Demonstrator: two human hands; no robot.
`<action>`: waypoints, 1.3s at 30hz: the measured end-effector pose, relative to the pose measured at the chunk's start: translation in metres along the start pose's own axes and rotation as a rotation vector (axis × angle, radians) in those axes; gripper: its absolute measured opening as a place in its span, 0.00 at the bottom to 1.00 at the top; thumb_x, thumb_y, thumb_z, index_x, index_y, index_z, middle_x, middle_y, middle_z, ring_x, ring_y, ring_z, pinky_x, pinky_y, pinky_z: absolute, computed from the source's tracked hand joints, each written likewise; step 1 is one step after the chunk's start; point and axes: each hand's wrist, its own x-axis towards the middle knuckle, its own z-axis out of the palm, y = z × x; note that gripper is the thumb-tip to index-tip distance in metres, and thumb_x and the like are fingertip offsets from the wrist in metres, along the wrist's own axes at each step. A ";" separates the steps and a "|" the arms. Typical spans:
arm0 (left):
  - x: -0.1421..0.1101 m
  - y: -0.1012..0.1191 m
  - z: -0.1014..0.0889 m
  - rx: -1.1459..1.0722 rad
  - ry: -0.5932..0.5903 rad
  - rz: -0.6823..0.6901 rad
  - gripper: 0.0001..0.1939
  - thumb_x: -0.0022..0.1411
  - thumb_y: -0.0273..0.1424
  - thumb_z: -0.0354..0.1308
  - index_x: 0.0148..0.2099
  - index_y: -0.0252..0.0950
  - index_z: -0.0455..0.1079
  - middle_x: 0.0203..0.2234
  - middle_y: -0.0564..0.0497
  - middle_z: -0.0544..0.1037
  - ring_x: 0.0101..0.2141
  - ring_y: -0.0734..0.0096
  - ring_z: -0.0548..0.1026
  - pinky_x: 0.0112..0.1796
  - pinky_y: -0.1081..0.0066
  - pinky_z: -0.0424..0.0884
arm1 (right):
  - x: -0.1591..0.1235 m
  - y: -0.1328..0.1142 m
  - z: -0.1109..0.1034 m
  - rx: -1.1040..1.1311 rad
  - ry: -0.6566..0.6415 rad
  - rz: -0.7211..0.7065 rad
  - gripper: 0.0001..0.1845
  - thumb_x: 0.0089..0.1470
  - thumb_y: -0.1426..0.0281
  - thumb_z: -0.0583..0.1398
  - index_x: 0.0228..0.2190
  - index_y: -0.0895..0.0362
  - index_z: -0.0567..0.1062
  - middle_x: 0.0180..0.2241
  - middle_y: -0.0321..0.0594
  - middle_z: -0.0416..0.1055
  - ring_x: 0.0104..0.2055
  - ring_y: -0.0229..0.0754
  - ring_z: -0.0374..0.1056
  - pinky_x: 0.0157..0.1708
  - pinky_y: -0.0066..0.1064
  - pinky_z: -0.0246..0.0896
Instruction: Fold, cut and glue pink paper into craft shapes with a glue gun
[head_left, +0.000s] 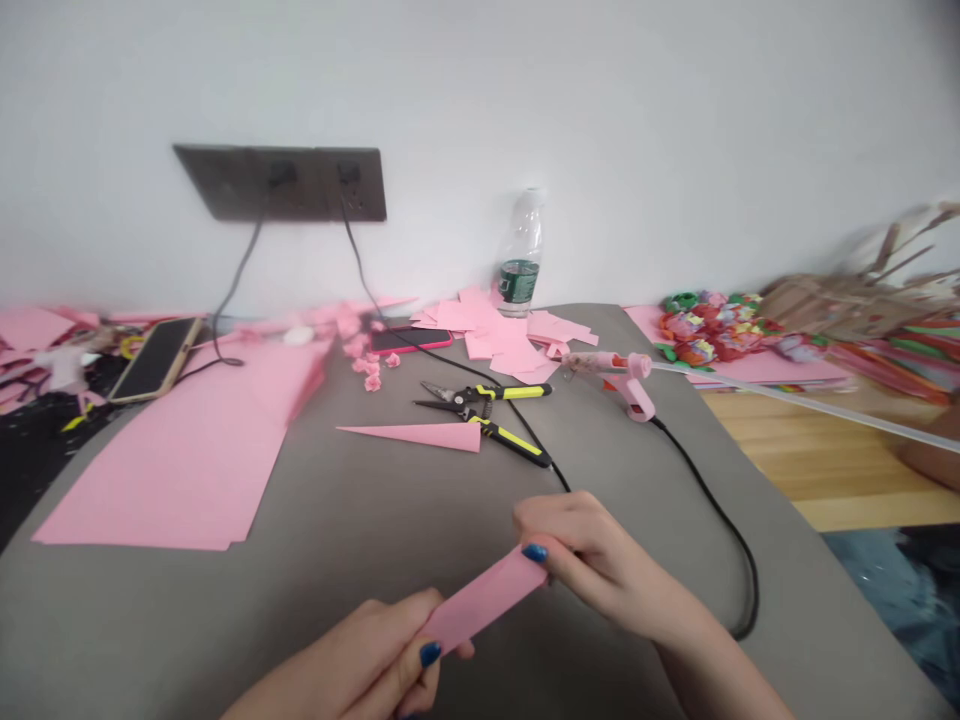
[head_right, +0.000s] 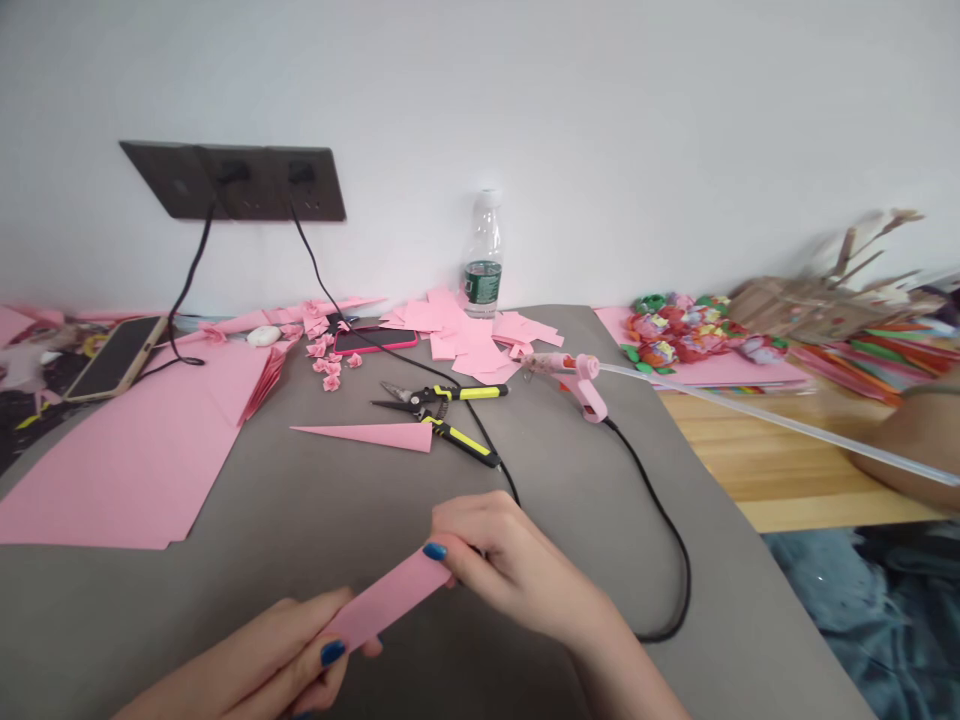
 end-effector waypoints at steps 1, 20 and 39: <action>0.002 0.002 -0.001 -0.034 0.000 0.041 0.24 0.74 0.47 0.39 0.50 0.39 0.71 0.28 0.54 0.67 0.31 0.69 0.65 0.37 0.72 0.62 | 0.001 0.003 0.001 0.031 0.015 0.011 0.27 0.73 0.59 0.47 0.22 0.55 0.61 0.21 0.31 0.56 0.23 0.34 0.53 0.26 0.29 0.48; 0.063 -0.007 0.005 -1.076 -0.068 0.107 0.17 0.70 0.41 0.58 0.43 0.30 0.76 0.38 0.35 0.85 0.31 0.67 0.84 0.32 0.75 0.77 | 0.042 0.027 0.013 0.236 0.282 0.464 0.31 0.55 0.39 0.57 0.24 0.54 0.64 0.22 0.30 0.55 0.24 0.35 0.50 0.23 0.29 0.48; 0.048 -0.010 0.013 -0.722 0.053 0.079 0.30 0.64 0.57 0.56 0.43 0.30 0.75 0.38 0.34 0.85 0.32 0.62 0.84 0.30 0.71 0.74 | 0.020 0.012 0.040 0.407 0.020 0.443 0.31 0.66 0.45 0.51 0.24 0.57 0.71 0.23 0.35 0.66 0.27 0.37 0.59 0.32 0.29 0.60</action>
